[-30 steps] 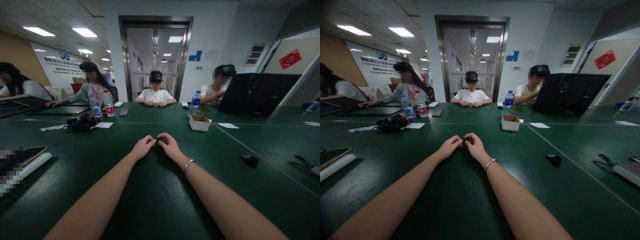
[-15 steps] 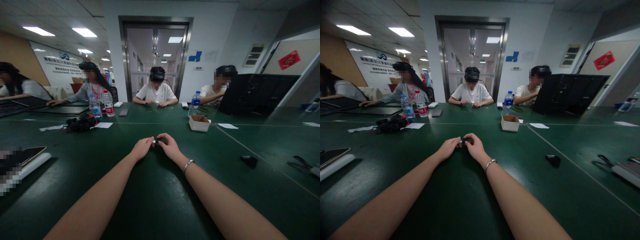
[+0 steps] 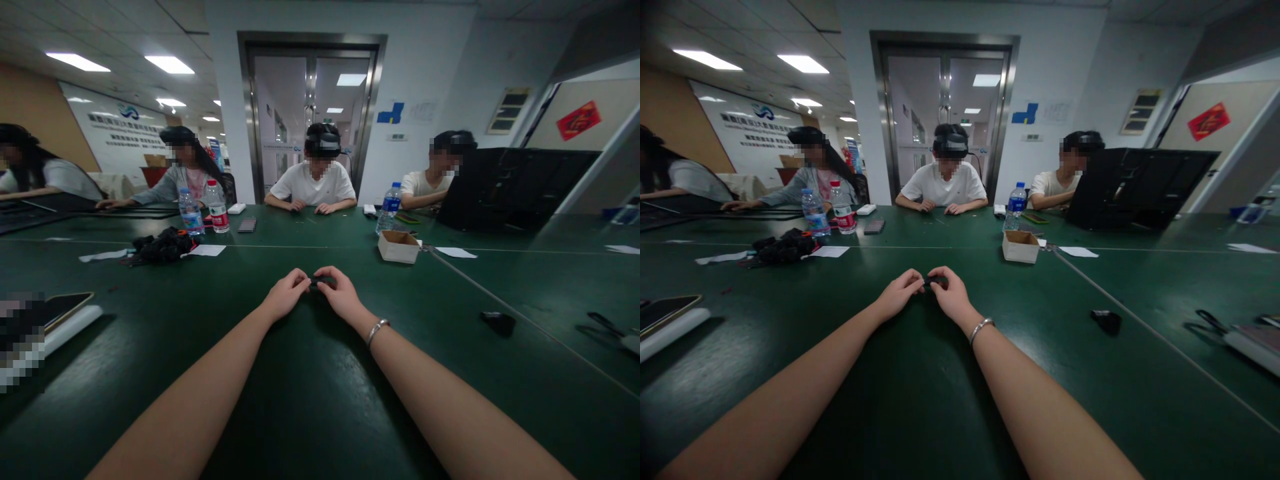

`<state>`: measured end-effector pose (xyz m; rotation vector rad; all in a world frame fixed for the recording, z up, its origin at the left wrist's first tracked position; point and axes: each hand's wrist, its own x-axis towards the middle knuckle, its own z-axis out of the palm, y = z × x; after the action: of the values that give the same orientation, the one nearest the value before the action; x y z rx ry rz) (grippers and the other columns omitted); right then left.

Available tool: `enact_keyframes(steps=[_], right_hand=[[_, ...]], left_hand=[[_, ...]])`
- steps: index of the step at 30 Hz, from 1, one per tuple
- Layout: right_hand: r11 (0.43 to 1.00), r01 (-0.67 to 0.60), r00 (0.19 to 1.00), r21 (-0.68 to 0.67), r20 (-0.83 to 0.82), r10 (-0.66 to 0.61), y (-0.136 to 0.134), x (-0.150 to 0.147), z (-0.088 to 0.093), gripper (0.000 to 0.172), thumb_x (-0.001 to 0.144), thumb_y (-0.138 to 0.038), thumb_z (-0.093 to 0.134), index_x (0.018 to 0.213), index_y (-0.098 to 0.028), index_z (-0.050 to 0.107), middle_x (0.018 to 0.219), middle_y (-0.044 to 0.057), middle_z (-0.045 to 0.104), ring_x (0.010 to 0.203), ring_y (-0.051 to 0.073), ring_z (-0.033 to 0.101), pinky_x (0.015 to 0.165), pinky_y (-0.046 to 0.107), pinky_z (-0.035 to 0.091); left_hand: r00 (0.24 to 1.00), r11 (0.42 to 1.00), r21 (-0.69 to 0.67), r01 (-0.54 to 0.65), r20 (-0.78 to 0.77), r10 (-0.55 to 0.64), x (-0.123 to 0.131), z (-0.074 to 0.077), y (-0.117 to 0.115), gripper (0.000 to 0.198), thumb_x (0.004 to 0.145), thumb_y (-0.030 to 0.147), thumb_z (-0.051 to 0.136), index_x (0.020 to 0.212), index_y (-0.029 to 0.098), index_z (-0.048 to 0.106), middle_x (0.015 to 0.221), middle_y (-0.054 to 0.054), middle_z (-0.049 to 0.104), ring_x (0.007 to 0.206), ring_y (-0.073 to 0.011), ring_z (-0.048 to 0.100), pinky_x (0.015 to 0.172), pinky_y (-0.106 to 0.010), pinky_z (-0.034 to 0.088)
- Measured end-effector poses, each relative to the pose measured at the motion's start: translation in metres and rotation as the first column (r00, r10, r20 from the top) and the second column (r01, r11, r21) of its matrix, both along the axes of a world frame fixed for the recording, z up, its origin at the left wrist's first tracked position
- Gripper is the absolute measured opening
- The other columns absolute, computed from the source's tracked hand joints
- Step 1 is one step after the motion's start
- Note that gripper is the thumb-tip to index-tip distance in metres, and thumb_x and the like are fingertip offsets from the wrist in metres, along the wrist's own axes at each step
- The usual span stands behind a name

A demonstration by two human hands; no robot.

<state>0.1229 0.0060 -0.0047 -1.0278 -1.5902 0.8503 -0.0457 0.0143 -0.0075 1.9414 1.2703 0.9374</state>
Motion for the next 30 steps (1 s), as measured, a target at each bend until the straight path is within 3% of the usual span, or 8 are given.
enact_keyframes(steps=[5,11,19,25,30], right_hand=[[1.0,-0.007,1.0,0.007,0.007,0.007,0.0,-0.001,0.0,0.019,0.072,-0.015,0.054,0.09,-0.019,0.059,0.095,0.003,0.061,0.091,0.016,0.058,0.089,0.035,0.045],[1.0,-0.001,1.0,0.006,0.018,0.001,0.0,-0.001,0.0,0.019,0.072,-0.016,0.053,0.091,-0.019,0.059,0.095,0.003,0.061,0.09,0.015,0.058,0.087,0.034,0.046],[1.0,0.003,1.0,0.002,0.005,-0.003,0.001,0.001,-0.002,0.019,0.072,-0.017,0.055,0.091,-0.019,0.059,0.096,0.003,0.061,0.091,0.015,0.057,0.087,0.033,0.046],[1.0,0.002,1.0,-0.025,0.006,-0.002,0.0,0.0,0.0,0.018,0.073,-0.018,0.057,0.09,-0.02,0.058,0.091,0.001,0.061,0.088,0.014,0.06,0.083,0.032,0.048],[0.977,-0.162,0.983,-0.139,-0.107,0.148,-0.005,-0.004,0.001,0.032,0.078,-0.032,0.059,0.105,-0.022,0.047,0.069,-0.005,0.056,0.069,0.016,0.066,0.067,0.031,0.052]], left_hand=[[0.996,0.999,0.036,-0.033,-0.081,0.036,0.001,0.0,0.001,0.052,0.089,0.056,0.025,0.076,0.019,0.061,0.08,-0.003,0.065,0.077,-0.0169,0.058,0.075,-0.028,0.042],[0.992,0.997,0.033,-0.07,-0.104,0.073,0.002,0.001,-0.001,0.06,0.088,0.06,0.022,0.072,0.019,0.062,0.076,-0.003,0.064,0.075,-0.0179,0.058,0.073,-0.029,0.042],[0.997,0.999,-0.011,-0.037,0.066,0.038,0.002,0.0,0.0,0.026,0.083,0.046,0.047,0.087,0.022,0.056,0.079,0.0,0.065,0.077,-0.0154,0.06,0.073,-0.027,0.044],[0.987,1.0,0.011,-0.014,0.158,0.012,0.001,0.003,-0.003,0.022,0.081,0.04,0.052,0.086,0.02,0.056,0.079,-0.001,0.064,0.078,-0.0155,0.061,0.075,-0.028,0.045],[0.965,0.98,0.152,-0.132,0.246,0.092,0.009,0.008,-0.01,0.024,0.086,0.04,0.046,0.09,0.02,0.059,0.087,-0.002,0.062,0.082,-0.0148,0.057,0.076,-0.026,0.044]])
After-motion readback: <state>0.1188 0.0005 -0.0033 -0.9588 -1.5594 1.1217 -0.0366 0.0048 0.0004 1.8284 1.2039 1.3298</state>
